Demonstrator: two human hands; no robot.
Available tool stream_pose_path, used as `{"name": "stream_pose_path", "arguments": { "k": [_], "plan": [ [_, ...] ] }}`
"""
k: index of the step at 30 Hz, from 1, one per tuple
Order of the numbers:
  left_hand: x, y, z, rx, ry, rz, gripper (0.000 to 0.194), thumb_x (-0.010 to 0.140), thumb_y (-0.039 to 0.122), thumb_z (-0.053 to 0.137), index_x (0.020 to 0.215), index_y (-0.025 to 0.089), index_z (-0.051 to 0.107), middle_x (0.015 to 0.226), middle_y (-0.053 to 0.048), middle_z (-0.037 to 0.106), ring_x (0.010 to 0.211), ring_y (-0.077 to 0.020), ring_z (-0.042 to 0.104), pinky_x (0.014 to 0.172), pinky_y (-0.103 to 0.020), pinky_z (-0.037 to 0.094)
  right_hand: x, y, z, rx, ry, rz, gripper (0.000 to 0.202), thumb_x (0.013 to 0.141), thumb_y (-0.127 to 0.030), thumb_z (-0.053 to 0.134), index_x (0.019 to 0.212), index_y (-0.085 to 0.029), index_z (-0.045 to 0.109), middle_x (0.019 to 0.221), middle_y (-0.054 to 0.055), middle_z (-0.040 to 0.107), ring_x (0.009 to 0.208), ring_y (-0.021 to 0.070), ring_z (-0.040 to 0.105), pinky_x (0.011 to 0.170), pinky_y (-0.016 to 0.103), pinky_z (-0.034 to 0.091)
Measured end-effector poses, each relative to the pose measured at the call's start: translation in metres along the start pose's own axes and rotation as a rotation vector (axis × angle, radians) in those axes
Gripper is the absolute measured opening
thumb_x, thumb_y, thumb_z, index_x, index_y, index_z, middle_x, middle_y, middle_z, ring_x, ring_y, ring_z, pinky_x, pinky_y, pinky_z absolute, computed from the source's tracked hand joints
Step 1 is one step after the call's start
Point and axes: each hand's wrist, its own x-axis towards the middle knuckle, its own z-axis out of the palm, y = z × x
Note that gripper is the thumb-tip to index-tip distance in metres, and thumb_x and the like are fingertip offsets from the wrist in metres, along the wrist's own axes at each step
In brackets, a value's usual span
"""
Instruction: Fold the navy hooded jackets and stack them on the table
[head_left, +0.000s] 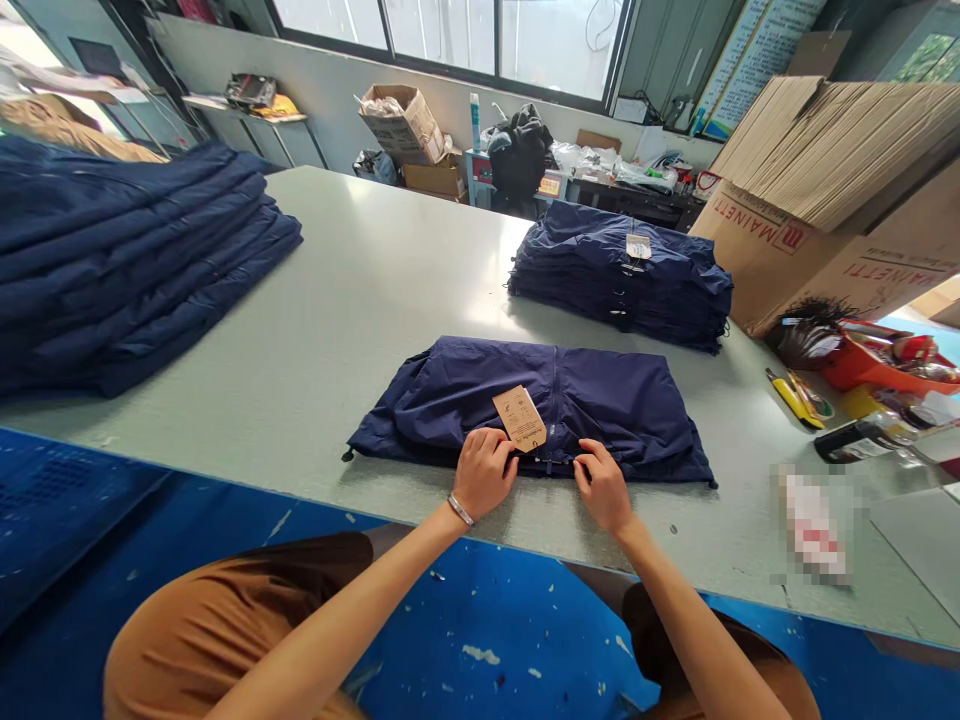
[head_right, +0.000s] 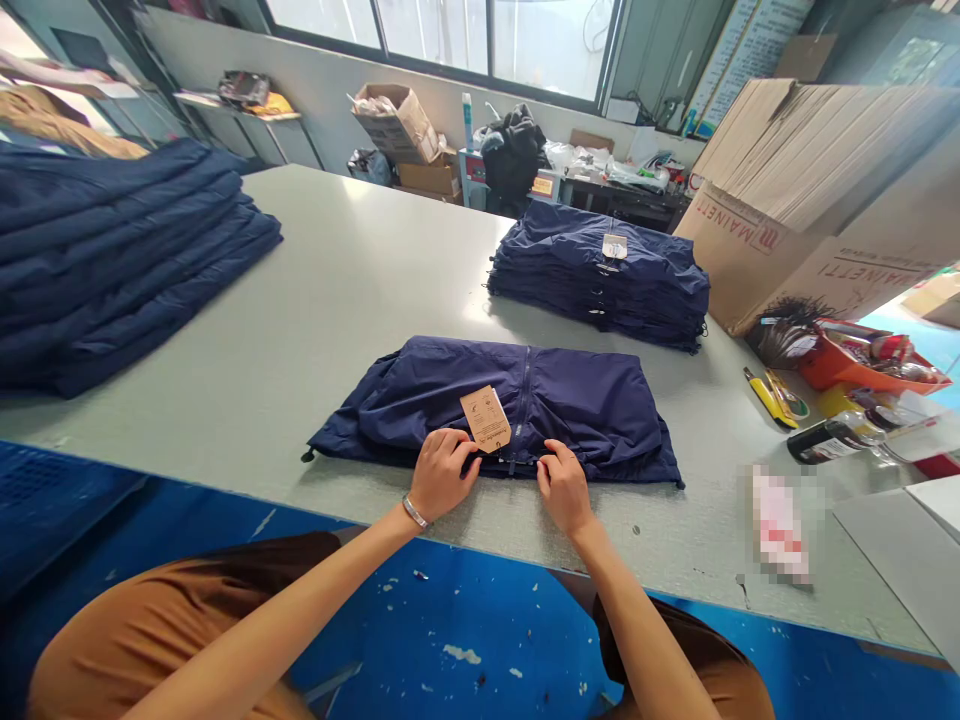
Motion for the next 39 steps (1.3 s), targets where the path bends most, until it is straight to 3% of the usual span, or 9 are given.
{"name": "stream_pose_path", "arguments": {
  "k": [9,13,16,20,24,27,31,35,39],
  "plan": [
    [-0.006,-0.006,0.017,-0.265,0.079,-0.076,0.017,0.096,0.014,0.043,0.089,0.019,0.058,0.095,-0.007,0.059,0.09,-0.0188,0.056,0.08,-0.034,0.053,0.001,0.001,-0.004,0.153,-0.125,-0.025,0.016,0.087,-0.009,0.04,0.082,-0.023,0.047,0.129,0.013,0.061,0.129,0.0198,0.054,0.116,0.049,0.039],
    [-0.012,-0.012,0.006,-0.223,0.079,0.091,0.019,0.097,0.013,0.044,0.09,0.02,0.059,0.096,-0.005,0.06,0.097,-0.0182,0.056,0.094,-0.037,0.053,0.0,0.001,-0.001,0.125,-0.208,-0.097,0.02,0.078,-0.004,0.041,0.076,-0.023,0.044,0.131,0.014,0.06,0.134,0.0215,0.05,0.119,0.055,0.033],
    [-0.015,-0.016,0.0,-0.108,0.025,0.199,0.019,0.094,0.011,0.049,0.085,0.021,0.062,0.097,-0.005,0.061,0.1,-0.0194,0.055,0.101,-0.042,0.05,-0.001,-0.001,0.002,0.085,-0.196,-0.112,0.013,0.079,-0.009,0.048,0.081,-0.022,0.049,0.129,0.017,0.061,0.133,0.0256,0.051,0.115,0.06,0.036],
    [-0.016,-0.018,-0.002,-0.034,-0.002,0.165,0.017,0.093,0.015,0.054,0.083,0.021,0.066,0.102,-0.006,0.064,0.105,-0.0218,0.055,0.096,-0.042,0.052,-0.004,-0.005,0.003,0.022,-0.112,-0.156,0.019,0.09,-0.015,0.049,0.106,-0.018,0.059,0.127,0.016,0.064,0.128,0.0246,0.055,0.111,0.057,0.041],
    [-0.018,-0.018,-0.003,-0.074,-0.024,0.196,0.02,0.094,0.013,0.05,0.088,0.022,0.067,0.1,-0.005,0.067,0.1,-0.0196,0.059,0.102,-0.044,0.048,-0.004,-0.011,-0.003,-0.037,-0.081,-0.255,0.021,0.09,-0.011,0.049,0.087,-0.021,0.066,0.125,0.01,0.066,0.126,0.0219,0.055,0.116,0.052,0.034],
    [-0.02,-0.018,-0.005,-0.13,-0.04,0.187,0.017,0.093,0.014,0.05,0.093,0.022,0.066,0.106,-0.006,0.066,0.104,-0.021,0.058,0.104,-0.046,0.046,0.007,-0.027,-0.006,-0.092,-0.04,-0.18,0.017,0.086,-0.014,0.056,0.076,-0.021,0.067,0.119,0.008,0.068,0.122,0.0238,0.056,0.117,0.052,0.03],
    [-0.023,-0.015,-0.008,-0.243,-0.007,0.064,0.019,0.084,0.011,0.051,0.098,0.02,0.061,0.108,-0.009,0.062,0.108,-0.0238,0.056,0.101,-0.045,0.048,0.037,-0.064,-0.002,-0.113,-0.034,-0.12,0.015,0.088,-0.015,0.056,0.09,-0.021,0.069,0.117,0.008,0.068,0.117,0.0224,0.055,0.115,0.045,0.031],
    [-0.019,-0.013,-0.014,-0.258,0.088,-0.132,0.025,0.076,0.007,0.046,0.096,0.019,0.054,0.105,-0.008,0.06,0.105,-0.0236,0.057,0.106,-0.047,0.044,0.064,-0.1,0.01,-0.163,-0.122,0.008,0.024,0.087,-0.024,0.063,0.109,-0.018,0.065,0.115,0.011,0.067,0.11,0.0253,0.055,0.107,0.045,0.035],
    [-0.011,-0.018,-0.016,-0.191,0.116,-0.182,0.025,0.086,0.012,0.042,0.104,0.019,0.058,0.111,-0.008,0.064,0.113,-0.0241,0.058,0.115,-0.053,0.031,0.076,-0.12,0.024,-0.315,-0.244,0.198,0.041,0.083,-0.039,0.07,0.113,-0.012,0.062,0.112,0.018,0.065,0.103,0.0309,0.056,0.091,0.044,0.041]
  ]
}}
